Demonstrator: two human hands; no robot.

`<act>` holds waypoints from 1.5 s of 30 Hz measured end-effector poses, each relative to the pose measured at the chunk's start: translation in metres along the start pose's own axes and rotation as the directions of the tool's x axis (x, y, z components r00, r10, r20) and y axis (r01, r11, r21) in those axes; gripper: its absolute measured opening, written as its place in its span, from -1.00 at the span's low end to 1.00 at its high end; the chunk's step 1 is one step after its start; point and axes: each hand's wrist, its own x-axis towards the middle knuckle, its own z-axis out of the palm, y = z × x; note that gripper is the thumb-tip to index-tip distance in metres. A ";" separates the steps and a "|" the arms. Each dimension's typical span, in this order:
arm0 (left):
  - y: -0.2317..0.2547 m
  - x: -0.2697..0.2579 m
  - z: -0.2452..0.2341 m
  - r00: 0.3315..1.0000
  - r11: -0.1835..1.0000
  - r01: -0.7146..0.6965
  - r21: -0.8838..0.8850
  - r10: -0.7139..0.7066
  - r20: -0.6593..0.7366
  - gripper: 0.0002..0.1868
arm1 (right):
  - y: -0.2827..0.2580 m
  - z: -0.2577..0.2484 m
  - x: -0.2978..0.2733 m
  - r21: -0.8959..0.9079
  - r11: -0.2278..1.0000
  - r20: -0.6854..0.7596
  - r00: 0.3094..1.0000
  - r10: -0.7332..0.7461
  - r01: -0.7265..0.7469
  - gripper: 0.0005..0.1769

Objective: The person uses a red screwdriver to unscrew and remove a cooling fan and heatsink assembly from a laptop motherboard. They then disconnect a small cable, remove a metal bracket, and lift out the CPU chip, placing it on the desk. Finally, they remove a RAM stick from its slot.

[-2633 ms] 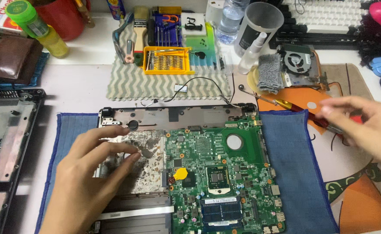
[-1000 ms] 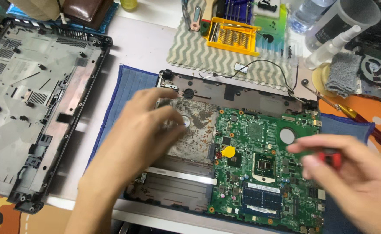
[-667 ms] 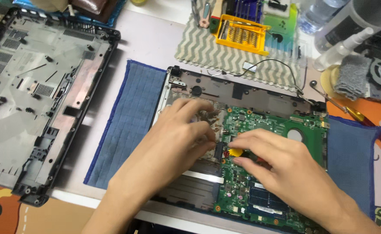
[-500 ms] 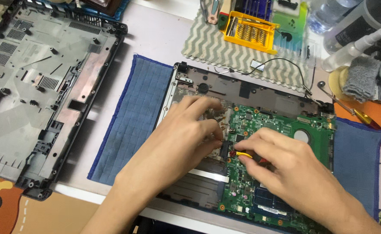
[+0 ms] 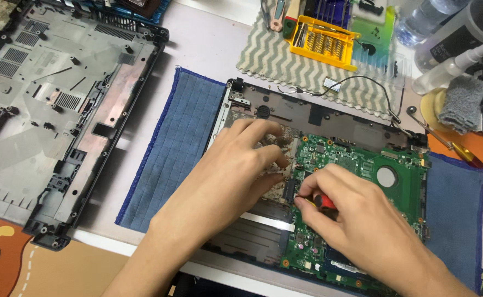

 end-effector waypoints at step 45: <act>0.048 0.014 0.017 0.979 0.822 0.044 -0.567 -0.150 -0.141 -0.88 | -0.008 -0.061 0.000 0.561 0.629 0.024 0.771 0.637 -0.538 -0.77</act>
